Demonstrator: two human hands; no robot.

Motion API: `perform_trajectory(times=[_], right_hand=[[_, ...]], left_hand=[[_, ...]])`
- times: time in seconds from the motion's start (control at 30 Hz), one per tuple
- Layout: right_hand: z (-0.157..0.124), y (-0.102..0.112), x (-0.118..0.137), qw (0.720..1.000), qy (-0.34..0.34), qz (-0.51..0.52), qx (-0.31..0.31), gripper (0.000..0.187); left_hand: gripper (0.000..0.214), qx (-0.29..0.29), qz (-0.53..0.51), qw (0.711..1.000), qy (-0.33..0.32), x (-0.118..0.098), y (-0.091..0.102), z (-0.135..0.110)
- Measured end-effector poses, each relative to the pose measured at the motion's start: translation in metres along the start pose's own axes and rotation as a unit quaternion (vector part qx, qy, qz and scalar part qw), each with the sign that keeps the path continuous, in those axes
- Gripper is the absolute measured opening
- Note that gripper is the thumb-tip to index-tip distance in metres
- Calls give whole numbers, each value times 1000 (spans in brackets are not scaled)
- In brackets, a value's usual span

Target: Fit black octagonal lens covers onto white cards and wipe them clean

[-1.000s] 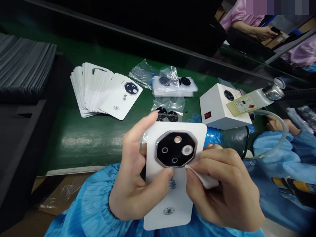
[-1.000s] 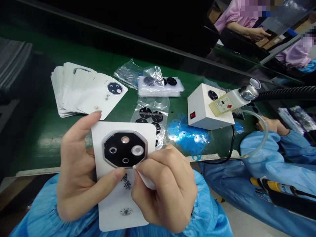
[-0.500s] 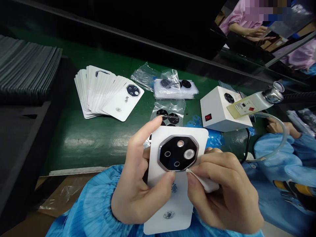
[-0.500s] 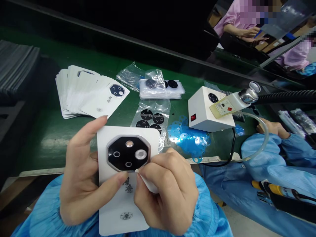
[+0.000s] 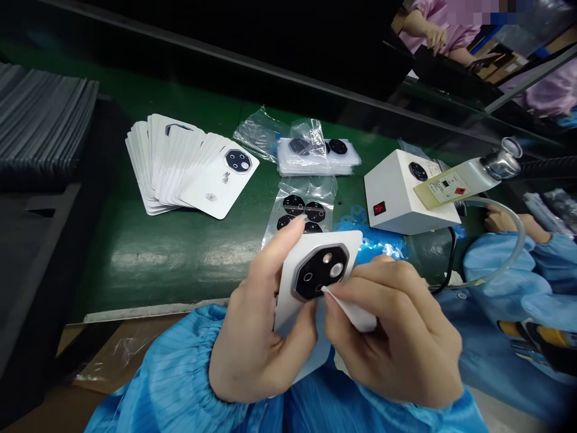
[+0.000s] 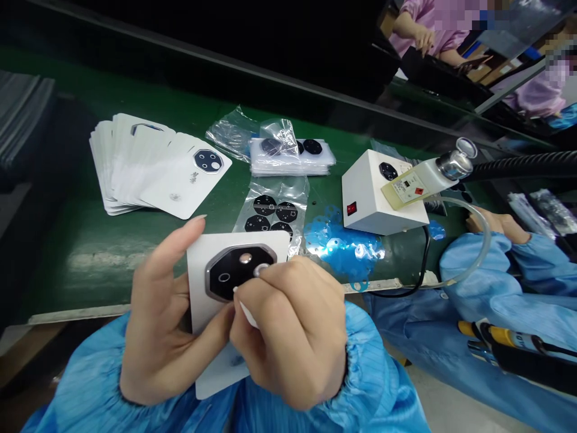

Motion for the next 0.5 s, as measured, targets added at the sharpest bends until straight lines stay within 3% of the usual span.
perform_trajectory(times=[0.13,0.5], right_hand=[[1,-5,2,1000,20,7,-12,9],[-1,-11,-2,1000,12,5,9,11]], left_hand=[[82,-6,88,996,-27,-4,-1,-3],[83,15,129,991,-45,-4,-7,-2]])
Point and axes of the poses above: each hand's wrist, its own z-axis towards the middle knuckle, its own y-axis out of the back of the hand, x = y × z, the point moved 9 cm from there along z, towards the middle knuckle, and after that the axes turned 4 degrees about x, right-handed, at the moved point
